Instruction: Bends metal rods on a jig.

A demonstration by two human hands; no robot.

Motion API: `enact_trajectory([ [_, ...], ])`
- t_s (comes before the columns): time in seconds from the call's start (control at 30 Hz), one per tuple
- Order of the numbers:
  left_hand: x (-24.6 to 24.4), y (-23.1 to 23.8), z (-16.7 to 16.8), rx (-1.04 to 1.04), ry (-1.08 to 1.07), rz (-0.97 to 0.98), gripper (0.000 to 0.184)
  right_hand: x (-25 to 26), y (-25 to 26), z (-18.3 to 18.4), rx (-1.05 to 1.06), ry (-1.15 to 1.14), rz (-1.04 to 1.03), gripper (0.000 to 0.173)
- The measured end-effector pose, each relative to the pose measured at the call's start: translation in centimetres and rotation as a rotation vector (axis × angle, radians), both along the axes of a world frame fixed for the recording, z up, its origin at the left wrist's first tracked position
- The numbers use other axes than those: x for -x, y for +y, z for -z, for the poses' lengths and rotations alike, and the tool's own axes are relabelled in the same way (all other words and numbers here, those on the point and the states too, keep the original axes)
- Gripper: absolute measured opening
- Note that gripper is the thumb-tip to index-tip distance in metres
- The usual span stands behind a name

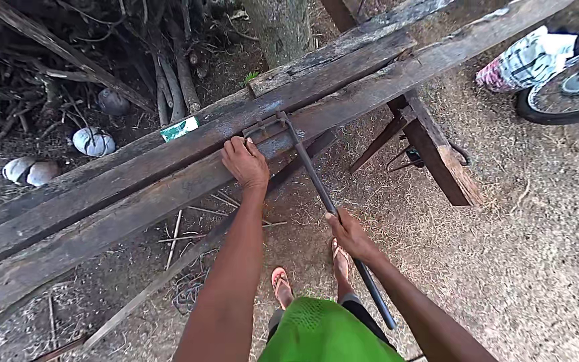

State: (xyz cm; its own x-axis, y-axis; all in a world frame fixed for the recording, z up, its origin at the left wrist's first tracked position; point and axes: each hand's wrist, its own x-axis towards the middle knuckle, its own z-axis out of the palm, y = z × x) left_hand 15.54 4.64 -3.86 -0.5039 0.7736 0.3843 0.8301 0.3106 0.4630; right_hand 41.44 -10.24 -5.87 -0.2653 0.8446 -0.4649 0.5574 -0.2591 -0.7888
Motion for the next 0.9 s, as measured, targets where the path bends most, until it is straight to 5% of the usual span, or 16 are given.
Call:
enact_trajectory([
  [0.1, 0.4, -0.1, -1.2, 0.102, -0.068, 0.055, 0.035, -0.4, -0.9, -0.4, -0.033, -0.068, 0.019, 0.051],
  [0.23, 2.0, 0.2, -4.0, 0.225, -0.418, 0.099, 0.031, -0.6, -1.3, -0.8, -0.106, -0.077, 0.076, 0.048],
  [0.37, 2.2, -0.5, -5.6, 0.086, -0.685, 0.117, 0.029, -1.4, -1.0, -2.4, -0.205, -0.105, 0.061, 0.049],
  [0.63, 0.2, -10.0, -12.3, 0.15, -0.747, 0.269, 0.036, -10.5, 4.6, -10.5, -0.442, -0.417, -0.251, 0.056],
  [0.73, -1.8, -14.2, -11.3, 0.193, -0.76, 0.251, 0.032, -14.0, 7.9, -13.8, -0.649, -0.568, -0.386, 0.049],
  [0.9, -4.1, -14.4, -8.7, 0.143, -0.926, 0.143, 0.027, -15.3, 14.5, -17.7, -0.88, -0.691, -0.52, 0.037],
])
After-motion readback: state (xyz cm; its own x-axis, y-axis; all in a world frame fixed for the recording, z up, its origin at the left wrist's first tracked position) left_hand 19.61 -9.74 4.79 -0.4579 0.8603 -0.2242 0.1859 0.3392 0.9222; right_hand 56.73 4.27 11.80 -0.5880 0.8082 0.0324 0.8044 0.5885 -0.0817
